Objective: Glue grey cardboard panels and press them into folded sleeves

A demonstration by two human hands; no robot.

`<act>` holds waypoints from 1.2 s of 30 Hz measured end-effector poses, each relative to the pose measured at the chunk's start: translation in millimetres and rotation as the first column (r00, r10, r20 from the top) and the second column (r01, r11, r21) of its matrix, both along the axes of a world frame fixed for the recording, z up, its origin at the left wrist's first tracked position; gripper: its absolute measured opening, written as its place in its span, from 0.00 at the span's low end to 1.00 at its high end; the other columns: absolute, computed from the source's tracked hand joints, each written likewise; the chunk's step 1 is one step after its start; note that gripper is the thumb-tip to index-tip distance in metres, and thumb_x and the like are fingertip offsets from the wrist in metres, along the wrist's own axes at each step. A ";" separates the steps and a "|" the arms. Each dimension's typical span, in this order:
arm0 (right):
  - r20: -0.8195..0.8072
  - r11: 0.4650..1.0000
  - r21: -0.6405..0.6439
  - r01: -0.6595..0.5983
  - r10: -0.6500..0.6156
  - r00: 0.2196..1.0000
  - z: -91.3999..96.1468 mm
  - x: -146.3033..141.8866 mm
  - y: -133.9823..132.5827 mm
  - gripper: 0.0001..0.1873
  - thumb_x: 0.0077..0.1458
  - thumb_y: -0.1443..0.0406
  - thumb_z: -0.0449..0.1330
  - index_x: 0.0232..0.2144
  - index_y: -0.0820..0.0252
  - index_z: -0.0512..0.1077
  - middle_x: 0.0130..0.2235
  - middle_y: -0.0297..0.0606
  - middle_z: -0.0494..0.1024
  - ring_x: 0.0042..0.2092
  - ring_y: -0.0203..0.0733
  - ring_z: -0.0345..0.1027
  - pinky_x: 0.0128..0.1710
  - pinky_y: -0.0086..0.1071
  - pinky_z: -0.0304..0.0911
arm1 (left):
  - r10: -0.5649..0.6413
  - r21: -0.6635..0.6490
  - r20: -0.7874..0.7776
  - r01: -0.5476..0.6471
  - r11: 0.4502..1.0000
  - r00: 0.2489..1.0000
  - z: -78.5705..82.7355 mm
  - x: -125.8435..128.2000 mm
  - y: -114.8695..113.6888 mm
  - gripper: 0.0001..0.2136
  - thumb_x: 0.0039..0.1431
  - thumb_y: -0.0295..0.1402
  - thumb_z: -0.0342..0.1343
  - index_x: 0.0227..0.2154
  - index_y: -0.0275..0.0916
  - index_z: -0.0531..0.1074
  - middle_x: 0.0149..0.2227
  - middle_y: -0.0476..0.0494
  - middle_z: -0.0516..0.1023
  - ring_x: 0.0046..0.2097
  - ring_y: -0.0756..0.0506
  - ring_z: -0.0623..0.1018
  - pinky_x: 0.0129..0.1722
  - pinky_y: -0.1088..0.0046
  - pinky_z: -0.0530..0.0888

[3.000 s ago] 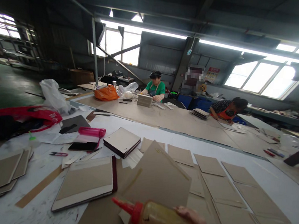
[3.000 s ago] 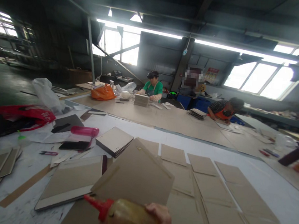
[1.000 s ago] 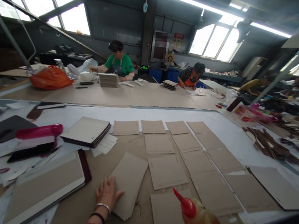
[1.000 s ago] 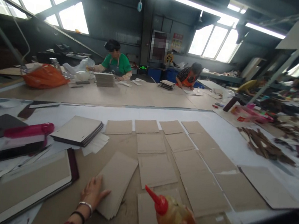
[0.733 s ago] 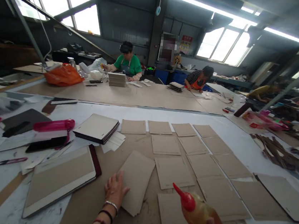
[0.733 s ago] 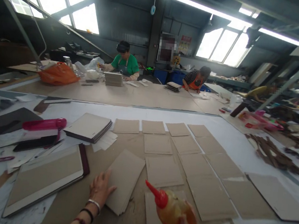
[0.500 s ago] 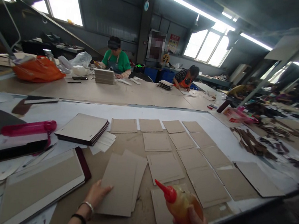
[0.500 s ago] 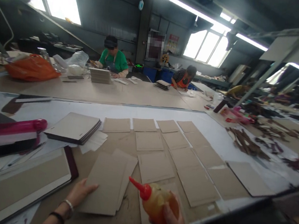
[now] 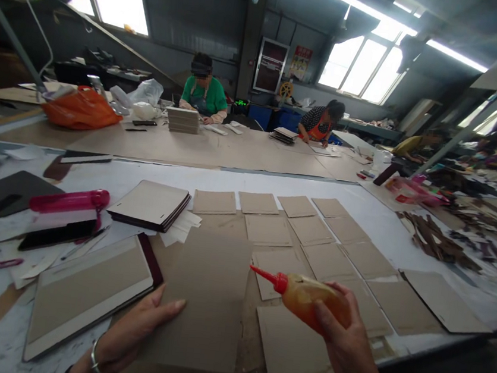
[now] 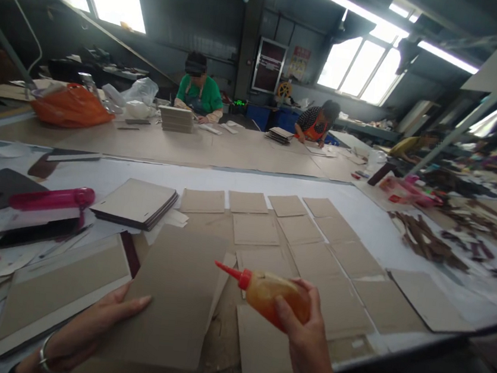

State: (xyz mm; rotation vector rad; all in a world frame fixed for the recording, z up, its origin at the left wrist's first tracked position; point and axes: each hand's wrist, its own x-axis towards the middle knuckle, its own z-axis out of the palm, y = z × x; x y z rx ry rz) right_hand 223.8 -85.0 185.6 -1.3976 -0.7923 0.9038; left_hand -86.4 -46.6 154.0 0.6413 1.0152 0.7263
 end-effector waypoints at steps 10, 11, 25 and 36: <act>-0.253 0.996 -0.026 -0.089 0.079 0.964 -15.6 8.1 3.3 0.26 0.36 0.60 0.68 0.40 0.50 0.64 0.40 0.33 0.70 0.39 0.43 0.66 0.33 0.35 0.68 | -0.449 -0.076 -0.722 0.585 0.807 0.526 -7.4 11.4 71.2 0.11 0.19 0.19 0.61 0.09 0.40 0.69 0.12 0.50 0.70 0.25 0.37 0.75 0.35 0.48 0.69; -0.262 0.995 -0.036 -0.090 0.077 0.962 -18.2 8.1 3.4 0.27 0.35 0.60 0.68 0.40 0.50 0.64 0.40 0.33 0.70 0.39 0.43 0.66 0.33 0.35 0.68 | -0.414 -0.074 -0.763 0.570 0.819 0.496 -10.7 20.7 78.8 0.13 0.17 0.16 0.60 0.08 0.41 0.67 0.11 0.51 0.68 0.27 0.36 0.75 0.38 0.46 0.67; -0.354 0.987 -0.099 -0.130 0.088 0.931 -35.7 3.6 5.2 0.27 0.35 0.60 0.68 0.39 0.52 0.63 0.39 0.35 0.70 0.37 0.43 0.67 0.31 0.35 0.69 | 0.429 0.070 -0.758 -0.593 0.802 0.491 -140.1 -3.0 -52.7 0.28 0.40 0.46 0.58 0.40 0.37 0.56 0.34 0.44 0.65 0.29 0.47 0.73 0.31 0.64 0.75; -0.380 0.968 -0.147 -0.203 0.134 0.915 -54.1 8.3 25.1 0.27 0.33 0.60 0.69 0.38 0.52 0.65 0.38 0.34 0.72 0.37 0.41 0.68 0.32 0.31 0.69 | 0.488 -0.021 -0.740 -0.740 0.672 0.464 -154.3 45.8 -47.1 0.10 0.44 0.39 0.56 0.23 0.38 0.65 0.35 0.31 0.76 0.43 0.38 0.75 0.40 0.65 0.72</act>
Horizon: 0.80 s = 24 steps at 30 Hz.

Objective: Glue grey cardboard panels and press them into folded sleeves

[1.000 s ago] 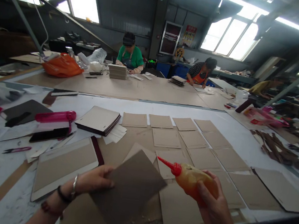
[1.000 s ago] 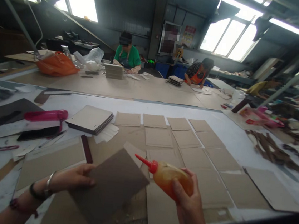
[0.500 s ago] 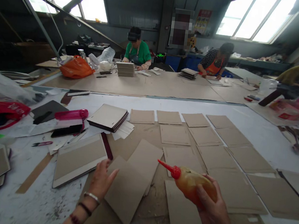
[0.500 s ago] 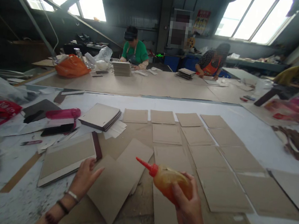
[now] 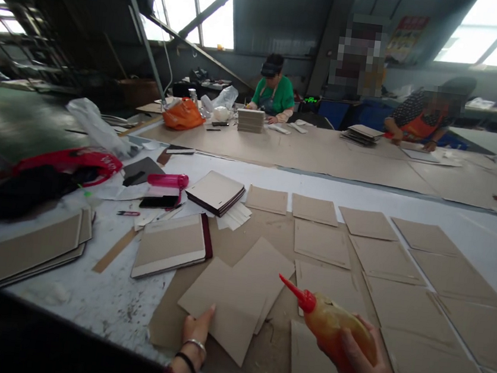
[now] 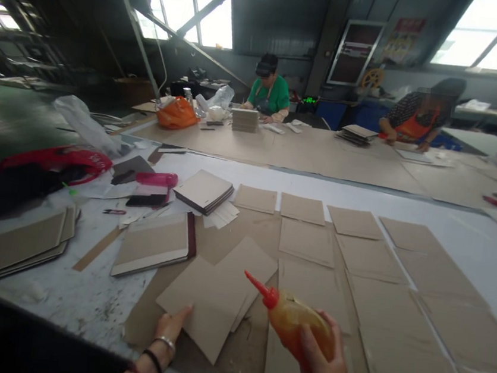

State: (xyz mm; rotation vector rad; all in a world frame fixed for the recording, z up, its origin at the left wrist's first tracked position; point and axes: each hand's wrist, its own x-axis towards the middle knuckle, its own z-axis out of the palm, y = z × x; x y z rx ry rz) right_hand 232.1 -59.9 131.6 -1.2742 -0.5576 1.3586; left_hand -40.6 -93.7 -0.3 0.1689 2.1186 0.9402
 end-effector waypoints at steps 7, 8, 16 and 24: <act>0.047 0.999 0.009 -0.031 0.031 0.998 0.8 0.6 1.9 0.28 0.32 0.60 0.69 0.39 0.52 0.64 0.37 0.34 0.73 0.36 0.44 0.69 0.31 0.34 0.69 | 0.016 0.239 0.096 -0.038 0.970 0.995 43.0 -7.4 9.1 0.13 0.50 0.32 0.47 0.40 0.36 0.65 0.39 0.39 0.77 0.39 0.44 0.77 0.39 0.67 0.73; 0.081 0.999 0.019 -0.038 0.036 0.996 2.6 -0.5 2.2 0.29 0.32 0.60 0.69 0.39 0.52 0.64 0.37 0.34 0.73 0.36 0.44 0.69 0.32 0.33 0.69 | -0.026 0.317 0.137 -0.019 0.948 0.990 58.5 -12.4 8.3 0.15 0.50 0.33 0.47 0.43 0.38 0.64 0.39 0.41 0.77 0.38 0.44 0.77 0.38 0.67 0.74; 0.505 0.974 0.112 -0.198 0.115 0.855 29.7 -8.4 6.2 0.29 0.36 0.55 0.66 0.41 0.54 0.63 0.40 0.37 0.72 0.40 0.43 0.67 0.38 0.31 0.65 | -0.465 0.521 0.501 0.175 0.836 0.730 169.2 -49.2 10.8 0.31 0.44 0.35 0.60 0.53 0.40 0.58 0.38 0.42 0.78 0.36 0.41 0.77 0.35 0.64 0.74; 0.739 0.953 0.212 -0.215 -0.012 0.673 61.5 -10.9 8.1 0.26 0.39 0.55 0.64 0.41 0.52 0.62 0.43 0.36 0.68 0.40 0.42 0.65 0.38 0.32 0.64 | -0.556 0.519 0.529 0.274 0.810 0.641 197.2 -57.9 13.6 0.32 0.45 0.33 0.60 0.54 0.40 0.57 0.34 0.42 0.79 0.32 0.42 0.78 0.31 0.66 0.75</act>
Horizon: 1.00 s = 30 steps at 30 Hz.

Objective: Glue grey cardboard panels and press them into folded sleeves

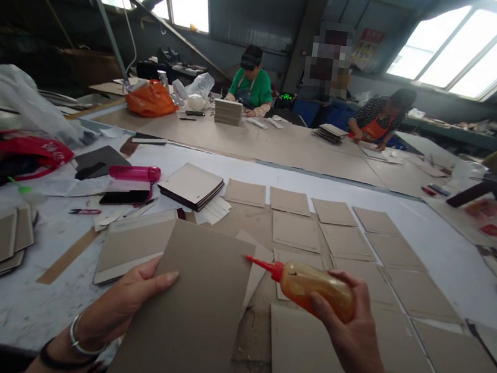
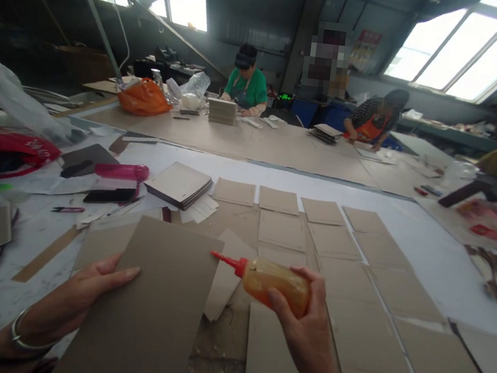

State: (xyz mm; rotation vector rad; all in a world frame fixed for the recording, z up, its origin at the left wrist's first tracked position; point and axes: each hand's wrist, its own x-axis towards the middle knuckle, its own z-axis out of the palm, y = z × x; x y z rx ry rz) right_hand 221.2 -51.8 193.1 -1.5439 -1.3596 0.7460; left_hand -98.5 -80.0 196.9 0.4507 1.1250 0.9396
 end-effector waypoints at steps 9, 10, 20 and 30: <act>0.078 0.995 0.097 -0.027 0.020 0.997 15.4 -3.5 -1.3 0.24 0.40 0.55 0.63 0.39 0.53 0.62 0.42 0.37 0.68 0.39 0.41 0.66 0.35 0.31 0.67 | -0.036 0.058 -0.018 0.037 0.998 0.999 13.7 -4.5 10.2 0.28 0.46 0.32 0.60 0.52 0.40 0.61 0.35 0.41 0.79 0.33 0.41 0.78 0.32 0.67 0.75; 0.111 0.993 0.107 -0.039 0.027 0.993 15.5 -2.9 -2.5 0.23 0.41 0.55 0.62 0.39 0.53 0.61 0.42 0.37 0.68 0.39 0.41 0.66 0.36 0.31 0.67 | -0.038 0.063 -0.023 0.039 0.997 0.999 15.7 -4.4 11.5 0.28 0.46 0.32 0.59 0.52 0.40 0.61 0.35 0.41 0.79 0.33 0.41 0.78 0.31 0.67 0.75; 0.223 0.986 0.134 -0.104 0.072 0.972 10.9 -0.5 -15.9 0.21 0.45 0.55 0.60 0.41 0.53 0.61 0.43 0.38 0.67 0.44 0.42 0.65 0.40 0.31 0.66 | -0.004 0.108 -0.023 0.007 0.994 1.000 21.9 -9.0 23.8 0.28 0.47 0.30 0.58 0.53 0.41 0.60 0.38 0.39 0.78 0.36 0.40 0.78 0.33 0.64 0.76; 0.286 0.975 0.148 -0.165 0.118 0.951 6.5 1.7 -27.8 0.19 0.45 0.56 0.60 0.39 0.54 0.63 0.41 0.38 0.70 0.44 0.42 0.67 0.41 0.30 0.66 | 0.025 0.153 -0.038 -0.019 0.988 0.999 31.2 -7.8 38.3 0.27 0.48 0.30 0.57 0.52 0.42 0.60 0.38 0.40 0.78 0.36 0.39 0.78 0.31 0.64 0.76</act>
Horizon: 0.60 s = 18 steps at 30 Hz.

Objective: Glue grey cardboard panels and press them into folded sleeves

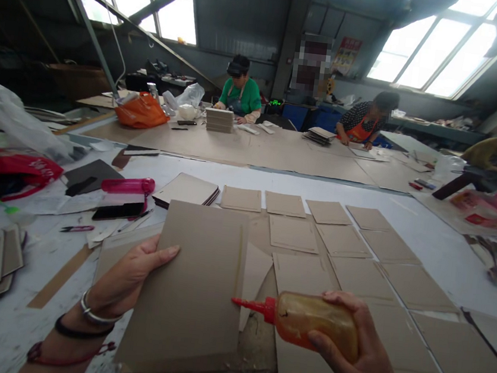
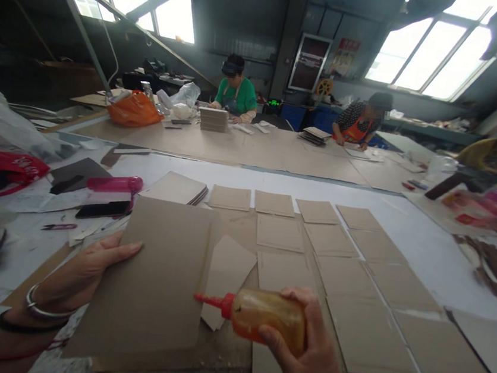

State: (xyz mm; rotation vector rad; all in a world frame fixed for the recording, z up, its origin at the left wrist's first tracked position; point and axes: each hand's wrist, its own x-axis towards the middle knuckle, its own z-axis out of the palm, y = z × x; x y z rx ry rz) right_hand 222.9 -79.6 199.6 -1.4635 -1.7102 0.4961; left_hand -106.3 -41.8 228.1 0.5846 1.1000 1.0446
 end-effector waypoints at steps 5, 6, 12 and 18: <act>0.058 0.993 0.069 -0.099 0.095 0.994 1.8 3.4 -3.0 0.18 0.45 0.60 0.61 0.40 0.52 0.62 0.39 0.35 0.71 0.41 0.38 0.69 0.38 0.24 0.66 | 0.029 0.008 -0.022 -0.029 1.000 0.999 8.1 0.8 2.6 0.28 0.47 0.29 0.58 0.53 0.42 0.60 0.40 0.39 0.78 0.36 0.39 0.78 0.33 0.64 0.76; 0.072 0.991 0.065 -0.114 0.109 0.991 1.7 4.8 -3.8 0.19 0.45 0.61 0.61 0.41 0.52 0.62 0.39 0.35 0.71 0.41 0.38 0.69 0.38 0.24 0.66 | 0.030 0.011 -0.022 -0.029 1.000 0.999 10.0 1.2 3.2 0.28 0.47 0.29 0.58 0.53 0.42 0.59 0.41 0.39 0.77 0.36 0.39 0.78 0.33 0.64 0.76; 0.127 0.988 0.042 -0.151 0.145 0.981 3.3 10.3 -5.7 0.20 0.46 0.61 0.60 0.42 0.52 0.61 0.41 0.36 0.71 0.42 0.39 0.69 0.39 0.25 0.66 | 0.039 0.013 -0.055 -0.038 0.999 0.998 15.3 3.3 6.3 0.28 0.47 0.28 0.58 0.53 0.42 0.59 0.39 0.38 0.78 0.36 0.39 0.78 0.32 0.64 0.76; 0.080 0.989 0.117 -0.091 0.082 0.993 11.4 3.2 6.4 0.17 0.48 0.59 0.59 0.40 0.52 0.61 0.39 0.35 0.69 0.40 0.38 0.68 0.38 0.27 0.66 | 0.008 0.014 -0.044 -0.007 1.000 0.999 11.3 4.0 2.1 0.30 0.47 0.29 0.58 0.54 0.43 0.57 0.39 0.39 0.78 0.36 0.39 0.78 0.33 0.64 0.76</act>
